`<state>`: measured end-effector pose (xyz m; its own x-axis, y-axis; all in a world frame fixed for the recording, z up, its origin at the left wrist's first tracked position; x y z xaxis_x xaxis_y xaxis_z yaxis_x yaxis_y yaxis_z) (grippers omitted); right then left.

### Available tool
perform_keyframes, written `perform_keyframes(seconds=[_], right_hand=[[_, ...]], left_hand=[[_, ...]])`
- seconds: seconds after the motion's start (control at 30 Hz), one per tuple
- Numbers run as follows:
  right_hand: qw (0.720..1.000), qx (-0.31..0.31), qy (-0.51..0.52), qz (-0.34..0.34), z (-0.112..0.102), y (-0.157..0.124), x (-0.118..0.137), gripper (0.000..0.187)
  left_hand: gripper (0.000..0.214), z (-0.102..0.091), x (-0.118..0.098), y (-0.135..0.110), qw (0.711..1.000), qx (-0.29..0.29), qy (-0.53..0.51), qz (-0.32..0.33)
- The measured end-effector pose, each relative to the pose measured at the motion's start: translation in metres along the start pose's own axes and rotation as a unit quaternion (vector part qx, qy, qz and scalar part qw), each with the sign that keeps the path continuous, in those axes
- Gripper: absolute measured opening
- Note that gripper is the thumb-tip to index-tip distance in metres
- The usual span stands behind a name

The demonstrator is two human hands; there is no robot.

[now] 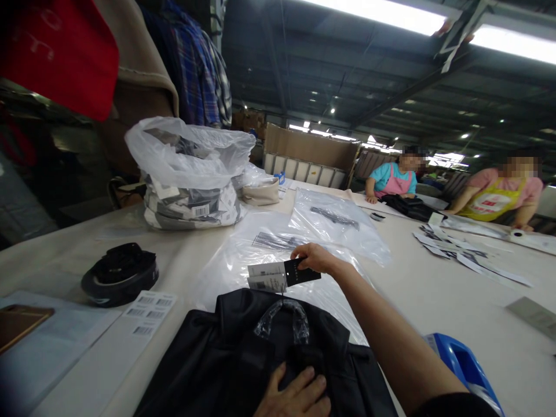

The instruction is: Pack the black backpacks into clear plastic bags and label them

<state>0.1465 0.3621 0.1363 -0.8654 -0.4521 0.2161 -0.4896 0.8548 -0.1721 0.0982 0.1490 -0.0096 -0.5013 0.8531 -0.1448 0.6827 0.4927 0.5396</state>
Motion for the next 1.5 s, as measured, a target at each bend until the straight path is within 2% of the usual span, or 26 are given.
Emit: perform_keyframes(seconds=[0.13, 0.27, 0.5, 0.7, 0.9, 1.13, 1.33, 1.5], right_hand=[[0.998, -0.001, -0.025, -0.050, 0.000, -0.006, 0.016, 0.047], [0.986, 0.004, -0.107, -0.125, 0.007, -0.010, 0.046, 0.033], [0.945, 0.010, -0.224, -0.239, 0.027, -0.014, 0.077, 0.028], [0.897, -0.012, -0.293, -0.330, 0.039, -0.022, 0.091, 0.023], [0.862, -0.041, -0.336, -0.377, 0.035, -0.026, 0.092, 0.029], [0.854, -0.060, -0.350, -0.379, 0.044, -0.021, 0.075, 0.030], [0.851, -0.077, -0.339, -0.395, 0.056, -0.021, 0.080, 0.030], [0.830, -0.071, -0.337, -0.438, 0.065, -0.029, 0.084, 0.040]], left_hand=[[0.026, -0.009, -0.002, 0.006, 1.000, -0.007, -0.010, -0.011], [0.026, -0.018, -0.003, 0.010, 0.999, 0.008, -0.022, -0.036], [0.025, -0.017, -0.003, 0.011, 0.996, 0.053, -0.045, -0.062], [0.024, -0.017, -0.004, 0.011, 0.996, 0.039, -0.051, -0.066], [0.021, -0.016, -0.005, 0.011, 0.995, 0.040, -0.062, -0.061], [0.019, -0.017, -0.003, 0.012, 0.992, 0.049, -0.083, -0.082], [0.019, -0.018, -0.003, 0.013, 0.990, 0.063, -0.096, -0.084], [0.019, -0.017, -0.003, 0.013, 0.989, 0.078, -0.098, -0.084]])
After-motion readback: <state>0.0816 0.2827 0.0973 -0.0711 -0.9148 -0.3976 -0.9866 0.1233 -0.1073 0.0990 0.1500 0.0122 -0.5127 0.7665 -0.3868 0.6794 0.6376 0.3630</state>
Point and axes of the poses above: each hand's wrist, its own y-axis towards the middle knuckle, its own z-axis out of the palm, x = y × z, the point moved 5 cm from there along y, towards the middle knuckle, and after that the axes turned 2 degrees about -y, right-handed, at the moved point
